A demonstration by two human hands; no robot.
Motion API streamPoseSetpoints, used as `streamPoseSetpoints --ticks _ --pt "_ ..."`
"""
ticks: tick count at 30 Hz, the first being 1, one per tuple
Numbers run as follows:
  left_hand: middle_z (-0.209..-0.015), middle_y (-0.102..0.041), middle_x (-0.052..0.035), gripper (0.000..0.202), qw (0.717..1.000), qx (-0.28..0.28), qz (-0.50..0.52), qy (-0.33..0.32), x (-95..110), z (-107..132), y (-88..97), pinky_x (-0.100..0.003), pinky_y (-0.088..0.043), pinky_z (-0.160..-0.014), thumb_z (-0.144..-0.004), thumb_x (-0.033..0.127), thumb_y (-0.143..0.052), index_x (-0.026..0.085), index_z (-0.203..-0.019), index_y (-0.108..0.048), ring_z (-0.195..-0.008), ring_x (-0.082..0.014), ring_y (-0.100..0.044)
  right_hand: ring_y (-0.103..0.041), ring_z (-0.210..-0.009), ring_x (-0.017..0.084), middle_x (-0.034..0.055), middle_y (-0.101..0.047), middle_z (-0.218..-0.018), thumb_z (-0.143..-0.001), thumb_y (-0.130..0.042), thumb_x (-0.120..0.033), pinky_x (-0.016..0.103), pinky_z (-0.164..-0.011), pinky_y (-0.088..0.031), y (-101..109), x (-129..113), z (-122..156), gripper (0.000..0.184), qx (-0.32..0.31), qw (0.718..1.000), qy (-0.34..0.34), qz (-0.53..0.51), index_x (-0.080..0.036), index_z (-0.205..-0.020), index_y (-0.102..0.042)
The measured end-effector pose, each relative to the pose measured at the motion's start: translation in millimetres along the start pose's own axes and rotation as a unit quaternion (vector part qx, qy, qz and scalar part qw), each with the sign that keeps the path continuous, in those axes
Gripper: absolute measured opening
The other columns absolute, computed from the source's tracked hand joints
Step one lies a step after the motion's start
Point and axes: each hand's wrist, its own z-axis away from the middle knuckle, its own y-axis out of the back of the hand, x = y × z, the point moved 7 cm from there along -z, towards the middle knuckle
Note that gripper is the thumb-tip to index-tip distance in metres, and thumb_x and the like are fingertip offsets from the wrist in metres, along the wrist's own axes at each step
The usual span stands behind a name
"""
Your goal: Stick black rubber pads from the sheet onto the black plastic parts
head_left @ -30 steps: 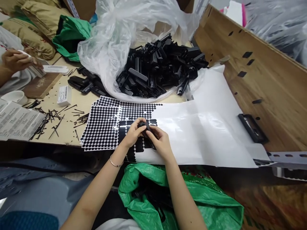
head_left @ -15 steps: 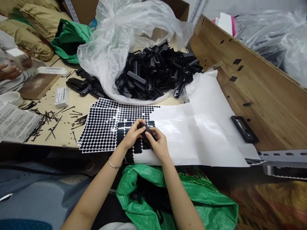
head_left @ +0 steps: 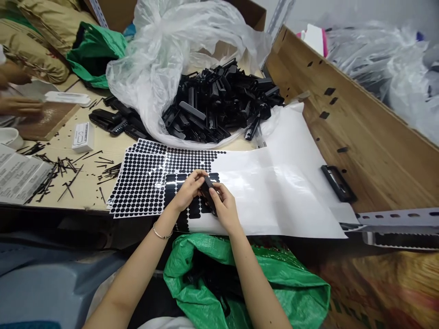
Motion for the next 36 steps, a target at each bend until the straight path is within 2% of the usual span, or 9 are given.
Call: streamPoseSetpoints --ticks 7,12,14,18,21,26,28,31,36 --pt "-0.094 -0.060 -0.0038 0.033 0.997 -0.043 -0.070 -0.010 -1.3 1.9 -10.9 -0.021 -0.054 -0.062 -0.079 0.046 -0.068 0.020 -0.099 -0.062 -0.078 -0.0133 -0.059 -0.065 -0.079 0.021 0.0047 -0.071 -0.091 -0.084 -0.059 -0.045 0.033 -0.075 -0.051 18.6 -18.3 20.1 0.029 0.067 0.987 0.037 0.143 -0.021 -0.099 -0.064" --pt "-0.093 -0.064 -0.0067 0.048 1.000 0.000 0.021 -0.019 -2.0 -3.2 -1.9 -0.034 -0.059 -0.063 -0.086 0.063 -0.047 0.019 -0.103 -0.058 -0.074 -0.0174 -0.066 -0.066 -0.075 0.022 0.0053 -0.072 -0.086 -0.083 -0.060 -0.046 0.030 -0.065 -0.053 93.2 -30.3 70.8 0.029 0.152 0.970 0.019 0.189 -0.021 -0.097 -0.065" --pt "-0.089 -0.064 -0.0056 0.049 0.999 0.009 0.037 -0.014 -3.5 -5.2 0.3 -0.035 -0.059 -0.063 -0.085 0.064 -0.048 0.019 -0.102 -0.057 -0.071 -0.0170 -0.066 -0.068 -0.072 0.022 0.0046 -0.073 -0.083 -0.079 -0.066 -0.044 0.028 -0.064 -0.053 106.8 -34.9 93.7 0.026 0.083 0.970 0.036 0.227 -0.022 -0.094 -0.068" --pt "-0.082 -0.066 -0.0058 0.051 1.000 -0.027 -0.011 0.002 -7.6 -4.7 -6.9 -0.030 -0.057 -0.064 -0.083 0.065 -0.051 0.016 -0.097 -0.059 -0.069 -0.0157 -0.066 -0.072 -0.081 0.024 0.0029 -0.077 -0.092 -0.076 -0.071 -0.028 0.028 -0.071 -0.055 70.2 -19.3 136.5 0.025 -0.227 0.915 -0.022 0.332 -0.028 -0.100 -0.072" --pt "-0.083 -0.067 -0.0070 0.051 0.998 -0.045 -0.043 0.005 -9.5 -2.4 -11.6 -0.028 -0.056 -0.066 -0.084 0.064 -0.050 0.015 -0.098 -0.060 -0.071 -0.0155 -0.067 -0.072 -0.092 0.026 0.0041 -0.076 -0.105 -0.076 -0.072 -0.025 0.030 -0.078 -0.054 47.4 -15.4 143.8 0.038 -0.283 0.881 -0.070 0.372 -0.028 -0.113 -0.068" --pt "-0.081 -0.066 -0.0051 0.053 0.999 -0.027 -0.025 0.001 -7.7 -3.3 -10.0 -0.028 -0.055 -0.064 -0.081 0.066 -0.054 0.016 -0.097 -0.059 -0.068 -0.0150 -0.067 -0.070 -0.090 0.022 0.0039 -0.075 -0.102 -0.088 -0.059 -0.039 0.030 -0.078 -0.053 37.8 -48.5 77.8 0.025 -0.240 0.915 0.008 0.323 -0.027 -0.106 -0.070" --pt "-0.081 -0.066 -0.0051 0.053 1.000 -0.022 -0.019 0.005 -7.3 -4.7 -9.2 -0.028 -0.055 -0.063 -0.080 0.066 -0.055 0.017 -0.097 -0.058 -0.067 -0.0150 -0.067 -0.069 -0.083 0.022 0.0044 -0.075 -0.094 -0.090 -0.055 -0.039 0.032 -0.073 -0.054 41.9 -64.0 22.4 0.023 -0.145 0.937 0.073 0.310 -0.025 -0.102 -0.070" --pt "-0.082 -0.065 -0.0049 0.052 1.000 -0.017 -0.011 0.006 -7.1 -6.8 -7.7 -0.030 -0.056 -0.062 -0.079 0.065 -0.057 0.017 -0.099 -0.056 -0.066 -0.0154 -0.066 -0.063 -0.102 0.027 0.0082 -0.071 -0.108 -0.087 -0.056 -0.026 0.043 -0.090 -0.049 36.5 -74.4 -66.8 0.022 -0.014 0.928 0.168 0.331 -0.024 -0.106 -0.067" --pt "-0.092 -0.062 -0.0049 0.049 1.000 0.016 0.008 -0.026 -2.7 -8.9 -1.9 -0.034 -0.057 -0.064 -0.081 0.062 -0.057 0.019 -0.105 -0.052 -0.073 -0.0162 -0.066 -0.055 -0.111 0.032 0.0150 -0.063 -0.117 -0.077 -0.059 -0.009 0.046 -0.092 -0.046 14.8 -50.7 -169.3 0.033 0.043 0.904 0.110 0.412 -0.016 -0.110 -0.062"
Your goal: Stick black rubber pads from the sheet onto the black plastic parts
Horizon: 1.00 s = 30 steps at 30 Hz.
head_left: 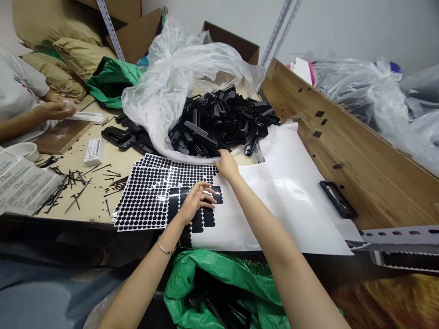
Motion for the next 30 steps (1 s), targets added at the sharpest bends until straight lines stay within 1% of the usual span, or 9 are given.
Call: streamPoseSetpoints --ticks 3,7,10,13,16,19,21,24,30 --pt "-0.106 -0.059 -0.0063 0.044 0.999 0.032 -0.004 -0.031 4.4 0.6 4.5 -0.037 -0.057 -0.073 -0.083 0.056 -0.059 0.022 -0.109 -0.051 -0.085 -0.0171 -0.065 -0.055 -0.102 0.030 0.0127 -0.064 -0.103 -0.077 -0.058 -0.010 0.041 -0.085 -0.046 -0.1 -5.6 -5.2 0.017 0.007 1.000 0.011 0.026 -0.017 -0.091 -0.065" --pt "-0.138 -0.044 -0.0068 0.048 0.990 0.091 -0.021 -0.108 15.4 5.1 13.9 -0.038 -0.046 -0.102 -0.082 0.043 -0.067 0.030 -0.122 -0.045 -0.122 -0.0211 -0.053 -0.054 -0.079 0.021 0.0053 -0.060 -0.080 -0.078 -0.056 -0.018 0.033 -0.073 -0.043 40.5 -30.4 24.4 0.004 0.034 0.995 0.082 -0.035 -0.018 -0.076 -0.059" --pt "-0.153 -0.030 -0.0030 0.057 0.981 0.118 -0.036 -0.148 21.2 8.1 19.3 -0.033 -0.035 -0.111 -0.081 0.039 -0.068 0.035 -0.131 -0.041 -0.139 -0.0207 -0.036 -0.046 -0.062 0.014 -0.0020 -0.050 -0.062 -0.080 -0.051 -0.022 0.028 -0.060 -0.036 57.4 -47.3 49.7 0.015 -0.100 0.982 0.107 -0.115 -0.019 -0.065 -0.055" --pt "-0.142 -0.048 -0.0082 0.051 0.993 0.052 -0.037 -0.103 14.3 3.9 11.1 -0.035 -0.041 -0.106 -0.081 0.044 -0.066 0.027 -0.127 -0.050 -0.130 -0.0235 -0.047 -0.043 -0.058 0.012 -0.0041 -0.048 -0.059 -0.082 -0.051 -0.029 0.026 -0.056 -0.033 52.3 -58.8 68.5 0.022 -0.232 0.947 0.134 -0.177 -0.020 -0.062 -0.054" --pt "-0.118 -0.064 -0.0090 0.049 0.998 0.027 -0.038 -0.049 6.1 0.3 7.1 -0.036 -0.046 -0.099 -0.075 0.042 -0.073 0.020 -0.115 -0.057 -0.114 -0.0229 -0.058 -0.050 -0.065 0.015 -0.0020 -0.058 -0.066 -0.082 -0.057 -0.040 0.028 -0.063 -0.038 39.9 -48.8 65.4 0.024 -0.164 0.958 0.111 -0.207 -0.020 -0.069 -0.059" --pt "-0.108 -0.066 -0.0053 0.045 0.996 0.080 -0.004 -0.042 5.7 -0.4 14.2 -0.031 -0.049 -0.093 -0.074 0.038 -0.075 0.020 -0.110 -0.055 -0.103 -0.0176 -0.062 -0.057 -0.078 0.020 0.0042 -0.065 -0.078 -0.087 -0.055 -0.044 0.033 -0.072 -0.043 21.5 -18.4 59.6 0.029 -0.029 0.982 0.031 -0.184 -0.021 -0.074 -0.066" --pt "-0.104 -0.066 -0.0032 0.042 0.993 0.105 0.027 -0.045 6.8 0.1 17.8 -0.029 -0.050 -0.088 -0.075 0.037 -0.074 0.021 -0.107 -0.052 -0.096 -0.0150 -0.063 -0.058 -0.086 0.025 0.0083 -0.065 -0.085 -0.087 -0.057 -0.038 0.037 -0.076 -0.044 7.6 1.2 61.0 0.024 0.018 0.993 -0.015 -0.114 -0.021 -0.074 -0.069" --pt "-0.099 -0.065 -0.0015 0.043 0.992 0.112 0.036 -0.042 7.3 -0.1 18.2 -0.027 -0.051 -0.085 -0.071 0.034 -0.077 0.021 -0.102 -0.051 -0.092 -0.0135 -0.063 -0.055 -0.093 0.028 0.0103 -0.065 -0.093 -0.082 -0.060 -0.025 0.041 -0.079 -0.044 -8.8 15.4 65.7 0.013 0.032 0.998 -0.027 -0.042 -0.021 -0.080 -0.072" --pt "-0.093 -0.066 -0.0024 0.043 0.994 0.101 0.012 -0.036 7.1 -1.9 14.8 -0.026 -0.051 -0.083 -0.064 0.035 -0.082 0.018 -0.093 -0.054 -0.090 -0.0140 -0.064 -0.056 -0.092 0.026 0.0065 -0.067 -0.090 -0.079 -0.063 -0.024 0.044 -0.085 -0.041 -19.5 23.5 63.1 0.007 0.031 0.994 -0.076 -0.074 -0.022 -0.077 -0.069"
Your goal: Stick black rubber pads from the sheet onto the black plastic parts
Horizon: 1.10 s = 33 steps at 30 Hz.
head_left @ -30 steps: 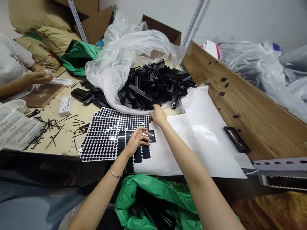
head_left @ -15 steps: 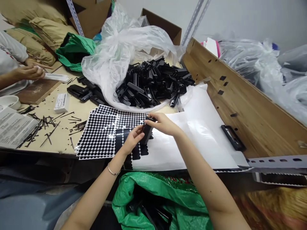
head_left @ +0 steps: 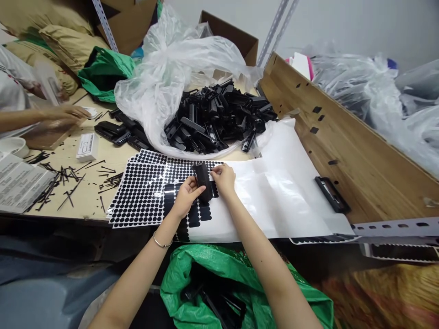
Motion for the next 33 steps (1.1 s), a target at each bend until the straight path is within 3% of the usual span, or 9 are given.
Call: streamPoseSetpoints --ticks 3,6,9,12,17,33 --pt "-0.093 -0.067 -0.0039 0.041 1.000 -0.013 -0.009 0.010 -0.2 0.6 -1.3 -0.027 -0.053 -0.076 -0.070 0.041 -0.077 0.018 -0.096 -0.056 -0.086 -0.0152 -0.065 -0.057 -0.090 0.024 0.0053 -0.067 -0.089 -0.077 -0.063 -0.025 0.046 -0.090 -0.039 -1.1 3.7 -5.4 0.007 -0.008 0.999 -0.030 -0.041 -0.021 -0.073 -0.067" --pt "-0.092 -0.068 -0.0041 0.042 1.000 -0.012 -0.017 0.011 1.2 1.4 -0.8 -0.026 -0.053 -0.072 -0.070 0.042 -0.076 0.018 -0.097 -0.056 -0.085 -0.0157 -0.066 -0.058 -0.087 0.021 0.0041 -0.067 -0.087 -0.078 -0.062 -0.031 0.043 -0.090 -0.042 3.5 5.3 -3.5 0.013 -0.023 0.986 -0.032 -0.160 -0.021 -0.071 -0.065" --pt "-0.092 -0.066 -0.0030 0.044 1.000 0.001 -0.014 0.007 1.9 1.4 1.0 -0.024 -0.053 -0.068 -0.067 0.041 -0.079 0.018 -0.096 -0.055 -0.084 -0.0147 -0.065 -0.060 -0.092 0.020 0.0048 -0.066 -0.098 -0.077 -0.063 -0.041 0.037 -0.086 -0.047 11.3 -0.9 12.6 0.020 -0.054 0.943 -0.012 -0.327 -0.021 -0.075 -0.064" --pt "-0.092 -0.065 -0.0023 0.044 1.000 0.004 -0.009 0.007 1.4 1.0 1.8 -0.023 -0.055 -0.066 -0.064 0.039 -0.081 0.019 -0.094 -0.055 -0.084 -0.0142 -0.064 -0.059 -0.103 0.022 0.0053 -0.064 -0.109 -0.074 -0.067 -0.044 0.037 -0.090 -0.048 14.0 -14.8 38.2 0.022 -0.090 0.913 0.010 -0.399 -0.022 -0.075 -0.064" --pt "-0.091 -0.065 -0.0023 0.044 1.000 0.013 -0.003 0.005 2.0 1.2 3.5 -0.021 -0.054 -0.062 -0.062 0.038 -0.082 0.018 -0.091 -0.055 -0.080 -0.0135 -0.063 -0.059 -0.108 0.023 0.0066 -0.063 -0.110 -0.077 -0.066 -0.041 0.039 -0.099 -0.045 6.9 -25.4 63.8 0.019 -0.061 0.903 -0.001 -0.425 -0.022 -0.075 -0.063" --pt "-0.079 -0.063 0.0007 0.044 1.000 0.026 0.002 0.002 0.4 0.4 7.2 -0.019 -0.053 -0.054 -0.058 0.038 -0.085 0.017 -0.084 -0.057 -0.070 -0.0110 -0.061 -0.060 -0.105 0.023 0.0070 -0.064 -0.102 -0.079 -0.065 -0.035 0.041 -0.095 -0.047 8.9 -29.6 66.1 0.014 -0.023 0.920 0.016 -0.390 -0.022 -0.075 -0.064"
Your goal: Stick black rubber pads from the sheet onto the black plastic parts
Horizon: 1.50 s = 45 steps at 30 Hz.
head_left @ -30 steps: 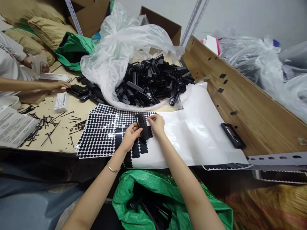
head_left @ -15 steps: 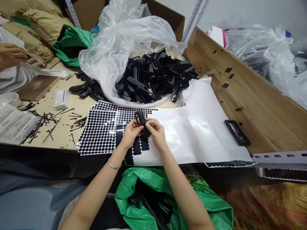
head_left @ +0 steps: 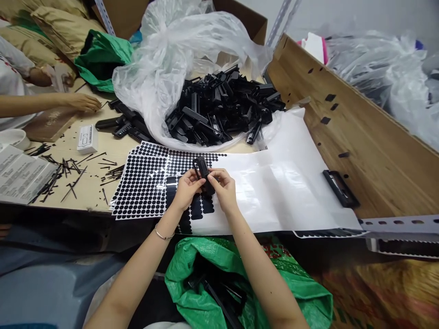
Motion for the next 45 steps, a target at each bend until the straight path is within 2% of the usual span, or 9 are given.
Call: streamPoseSetpoints --ticks 12,19,22,25,28,31,34,39,45 --pt "-0.076 -0.063 0.0014 0.041 1.000 -0.002 -0.005 -0.002 -0.9 -0.8 1.8 -0.019 -0.052 -0.055 -0.058 0.035 -0.085 0.017 -0.081 -0.057 -0.068 -0.0108 -0.060 -0.062 -0.100 0.024 0.0059 -0.061 -0.091 -0.077 -0.065 -0.031 0.038 -0.084 -0.053 -1.7 -3.2 0.9 0.010 0.018 1.000 0.019 0.009 -0.022 -0.073 -0.062" --pt "-0.074 -0.063 0.0020 0.042 1.000 -0.010 -0.005 0.013 0.1 -0.6 0.0 -0.018 -0.051 -0.054 -0.053 0.034 -0.088 0.016 -0.076 -0.057 -0.064 -0.0090 -0.060 -0.062 -0.086 0.020 0.0036 -0.058 -0.083 -0.076 -0.065 -0.031 0.031 -0.067 -0.054 0.0 -2.2 7.4 0.017 0.046 0.998 0.009 0.029 -0.021 -0.067 -0.055" --pt "-0.072 -0.063 0.0025 0.043 1.000 -0.017 0.007 0.023 0.5 -0.1 -0.6 -0.018 -0.052 -0.054 -0.052 0.035 -0.088 0.016 -0.075 -0.057 -0.063 -0.0088 -0.060 -0.063 -0.080 0.017 0.0017 -0.059 -0.089 -0.068 -0.074 -0.034 0.031 -0.071 -0.056 8.1 2.1 6.0 0.024 0.063 0.998 -0.021 -0.005 -0.023 -0.083 -0.059" --pt "-0.072 -0.064 0.0021 0.044 0.999 -0.033 0.005 0.033 -1.3 0.9 -2.8 -0.019 -0.053 -0.055 -0.051 0.035 -0.088 0.016 -0.077 -0.059 -0.064 -0.0096 -0.061 -0.066 -0.074 0.015 0.0027 -0.063 -0.108 -0.061 -0.081 -0.039 0.034 -0.073 -0.057 8.3 12.2 3.4 0.059 0.016 0.993 -0.088 -0.077 -0.028 -0.112 -0.055" --pt "-0.073 -0.065 0.0013 0.042 0.998 -0.054 -0.013 0.035 -3.6 1.5 -6.2 -0.019 -0.052 -0.054 -0.053 0.034 -0.087 0.016 -0.079 -0.059 -0.064 -0.0102 -0.061 -0.068 -0.085 0.020 0.0051 -0.070 -0.107 -0.070 -0.073 -0.049 0.038 -0.082 -0.055 0.4 14.4 2.2 0.049 -0.058 0.990 -0.100 -0.086 -0.025 -0.110 -0.062" --pt "-0.076 -0.064 0.0008 0.039 0.998 -0.055 -0.016 0.021 -2.5 1.0 -7.1 -0.020 -0.052 -0.056 -0.058 0.033 -0.085 0.017 -0.081 -0.058 -0.066 -0.0106 -0.061 -0.066 -0.101 0.024 0.0058 -0.072 -0.107 -0.078 -0.066 -0.049 0.040 -0.094 -0.050 -0.3 10.0 -1.4 0.041 -0.064 0.996 -0.053 -0.034 -0.023 -0.109 -0.068" --pt "-0.080 -0.064 0.0008 0.040 0.999 -0.037 0.007 0.010 0.3 -0.1 -5.1 -0.020 -0.051 -0.059 -0.060 0.034 -0.085 0.018 -0.083 -0.057 -0.071 -0.0110 -0.061 -0.063 -0.101 0.026 0.0061 -0.070 -0.110 -0.087 -0.057 -0.044 0.043 -0.093 -0.049 6.6 7.8 -6.1 0.035 -0.044 0.994 -0.002 0.103 -0.024 -0.113 -0.068" --pt "-0.090 -0.064 0.0004 0.040 0.998 -0.003 0.058 0.005 2.7 -1.7 0.6 -0.021 -0.051 -0.067 -0.065 0.036 -0.082 0.020 -0.090 -0.055 -0.080 -0.0110 -0.062 -0.055 -0.097 0.029 0.0109 -0.066 -0.102 -0.088 -0.054 -0.026 0.046 -0.088 -0.047 23.1 10.8 -9.0 0.021 0.007 0.923 0.054 0.381 -0.021 -0.091 -0.073" --pt "-0.088 -0.063 0.0025 0.037 0.997 0.002 0.074 -0.006 3.0 -1.8 2.8 -0.022 -0.050 -0.073 -0.068 0.033 -0.080 0.020 -0.090 -0.053 -0.080 -0.0096 -0.062 -0.056 -0.094 0.026 0.0075 -0.063 -0.096 -0.088 -0.053 -0.020 0.040 -0.083 -0.048 20.9 15.9 -11.5 0.015 -0.023 0.908 0.053 0.414 -0.022 -0.094 -0.067"
